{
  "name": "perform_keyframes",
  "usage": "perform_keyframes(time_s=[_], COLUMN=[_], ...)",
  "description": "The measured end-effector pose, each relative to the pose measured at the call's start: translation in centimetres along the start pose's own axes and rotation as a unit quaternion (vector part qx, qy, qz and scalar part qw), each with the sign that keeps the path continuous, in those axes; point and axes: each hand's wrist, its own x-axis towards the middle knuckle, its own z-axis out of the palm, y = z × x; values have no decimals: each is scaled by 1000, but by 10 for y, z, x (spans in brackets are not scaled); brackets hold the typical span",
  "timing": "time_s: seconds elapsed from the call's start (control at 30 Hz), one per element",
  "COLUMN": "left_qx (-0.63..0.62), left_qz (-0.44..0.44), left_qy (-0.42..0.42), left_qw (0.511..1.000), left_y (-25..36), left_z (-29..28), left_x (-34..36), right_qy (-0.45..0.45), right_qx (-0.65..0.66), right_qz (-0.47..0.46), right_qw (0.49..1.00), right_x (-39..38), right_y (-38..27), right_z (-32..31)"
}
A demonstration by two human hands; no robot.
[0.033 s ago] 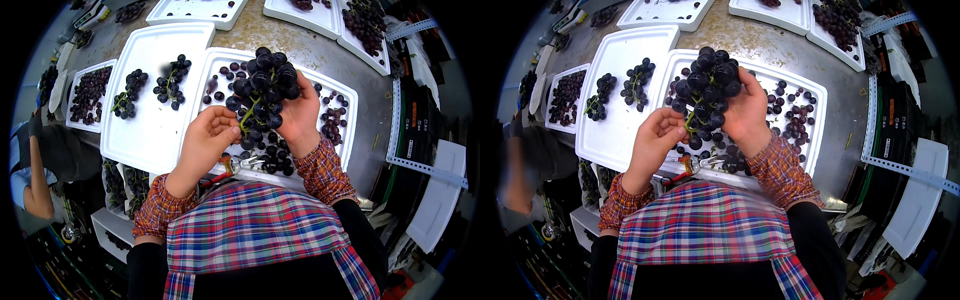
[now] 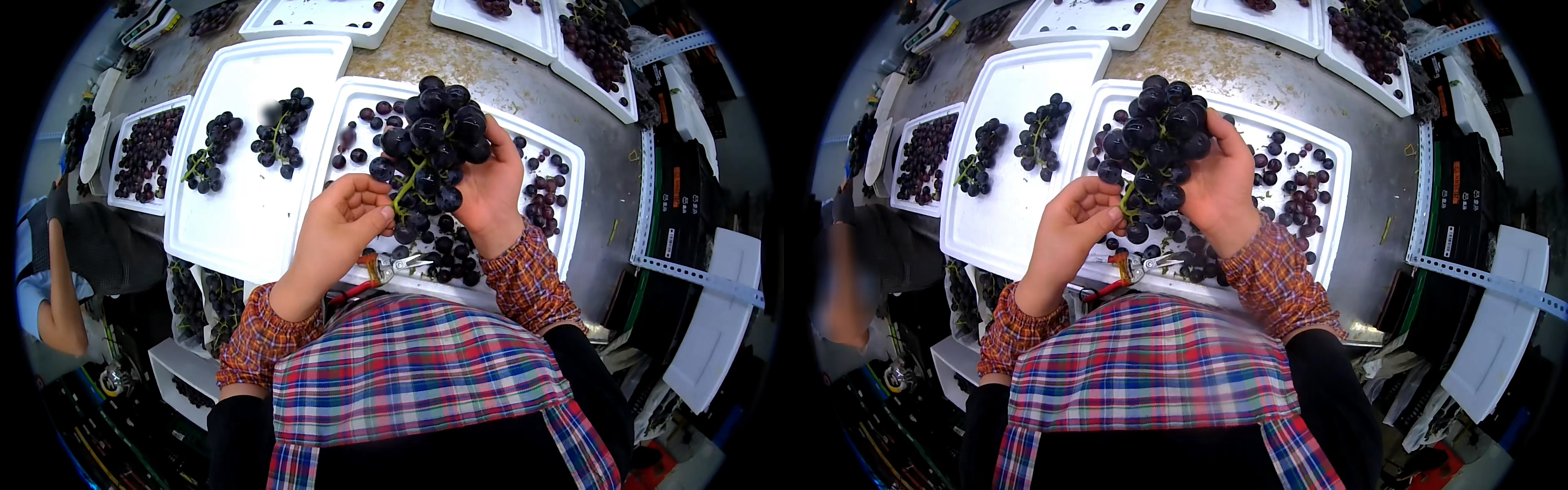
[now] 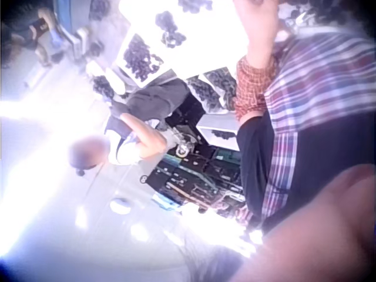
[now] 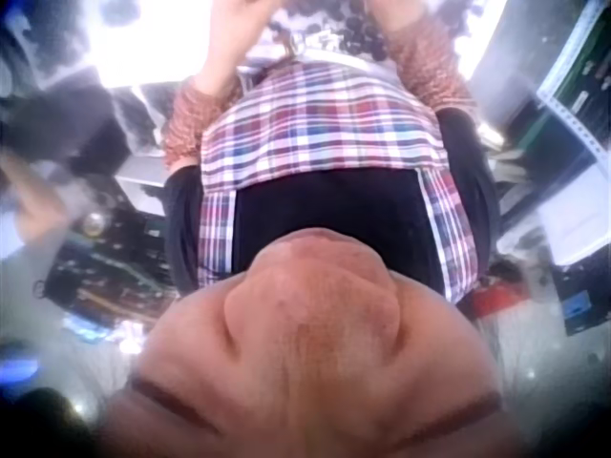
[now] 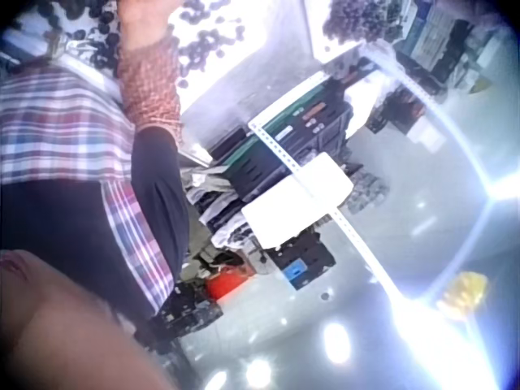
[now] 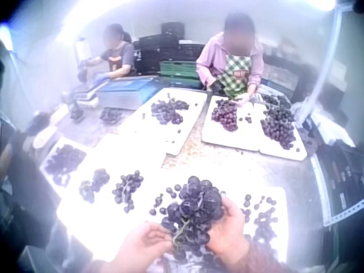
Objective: The person uses red-handled shears to trim stems and remove individual grapes from bunches of dark grapes. The person holds the bunches in one hand and cuts with the other, placing trimmed grapes and stems onto white trays on the table.
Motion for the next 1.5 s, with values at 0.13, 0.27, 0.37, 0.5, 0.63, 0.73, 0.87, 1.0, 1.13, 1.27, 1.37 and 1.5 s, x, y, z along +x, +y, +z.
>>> perform_keyframes(time_s=[0.13, 0.27, 0.37, 0.5, 0.63, 0.73, 0.87, 1.0, 1.13, 1.27, 1.37, 1.5], left_qx=[-7, -111, -185, -194, -205, -94, 49, 91, 117, 128, 164, 342], left_qz=[-51, -91, -109, -112, -81, -60, 58, 86, 61, 63, 80, 146], left_qy=[-28, -37, -76, -73, -81, -63, -58, -55, -63, -68, -53, 50], left_qw=[998, 989, 974, 972, 972, 992, 995, 991, 989, 987, 982, 927], left_y=[-1, -3, -5, -10, -16, -19, -14, -20, -25, -23, -24, -48], left_z=[-6, -2, -4, -5, -4, -10, -5, -3, -8, -9, -13, -29], left_x=[0, -3, 0, 0, -6, -14, -21, -26, -28, -32, -37, -42], right_qy=[38, -11, -16, -42, 16, 81, 115, 162, 162, 185, 222, 170], right_qx=[-162, -314, -393, -442, -300, -238, -207, -192, -204, -181, -180, -207], right_qz=[-45, -116, -140, -119, -60, -10, 6, 1, 1, 5, -9, 5], right_qw=[985, 942, 909, 888, 952, 968, 972, 968, 966, 966, 958, 963], right_x=[-4, -10, -15, -22, -20, -21, -19, -22, -25, -26, -22, -25], right_y=[12, 18, 18, 20, 15, 16, 23, 31, 32, 33, 32, 25], right_z=[20, 34, 47, 51, 37, 38, 26, 19, 20, 12, 0, -18])
